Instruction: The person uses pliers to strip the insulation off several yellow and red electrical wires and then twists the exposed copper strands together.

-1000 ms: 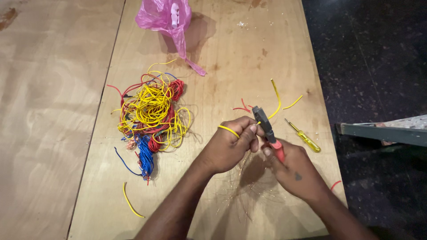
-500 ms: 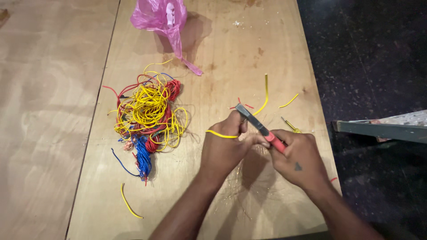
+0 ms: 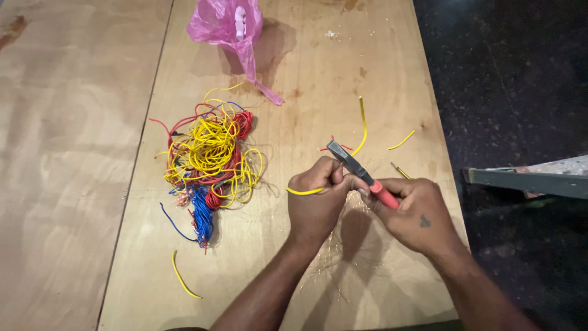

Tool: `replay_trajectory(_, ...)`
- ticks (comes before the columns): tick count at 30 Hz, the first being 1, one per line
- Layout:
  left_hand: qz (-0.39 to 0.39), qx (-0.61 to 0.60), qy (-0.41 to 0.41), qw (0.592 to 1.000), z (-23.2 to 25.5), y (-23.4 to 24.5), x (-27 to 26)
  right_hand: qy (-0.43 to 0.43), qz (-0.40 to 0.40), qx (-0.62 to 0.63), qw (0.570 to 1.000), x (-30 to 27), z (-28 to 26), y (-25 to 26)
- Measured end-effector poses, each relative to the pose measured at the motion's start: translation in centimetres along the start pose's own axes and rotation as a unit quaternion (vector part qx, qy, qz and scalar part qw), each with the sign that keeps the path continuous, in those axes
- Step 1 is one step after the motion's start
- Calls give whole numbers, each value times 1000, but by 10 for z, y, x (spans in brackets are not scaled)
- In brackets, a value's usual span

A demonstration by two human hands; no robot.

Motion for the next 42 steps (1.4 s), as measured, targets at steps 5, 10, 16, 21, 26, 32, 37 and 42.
replay_trajectory(5, 8, -3, -15, 1000, 2, 4, 3, -10, -6, 113, 994, -3, 16, -17)
replay_trajectory(10, 0, 32, 2, 999, -4, 5, 1, -79, -9, 296, 952, -11, 38, -42)
replay_trajectory(16, 9, 52, -4, 999, -4, 6, 5, -146, -6, 338, 930, -25, 42, -53)
replay_trajectory(21, 10, 29, 38, 999, -17, 6, 1, -178, -9, 382, 907, -27, 47, -65)
replay_trajectory(26, -89, -6, 66, 994, -15, -9, 17, -169, 6, 473, 865, -26, 51, -75)
replay_trajectory(32, -219, 79, 58, 971, 1, -1, 21, 61, -50, 127, 989, -5, 0, -31)
replay_trajectory(37, -274, -134, 183, 935, -31, -20, 4, -48, -222, 343, 912, -16, 8, -52)
replay_trajectory(42, -361, -163, 24, 918, 7, -42, -1, 0, -245, 379, 892, -10, 21, -55)
Point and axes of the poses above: each hand's wrist, its own x-axis towards the middle knuckle, its own y-axis out of the back of the hand, z = x × y, the point moved 10 cm from there along x, towards the middle knuckle, and after that the axes turned 6 degrees about -z, right-handed, at the moved point
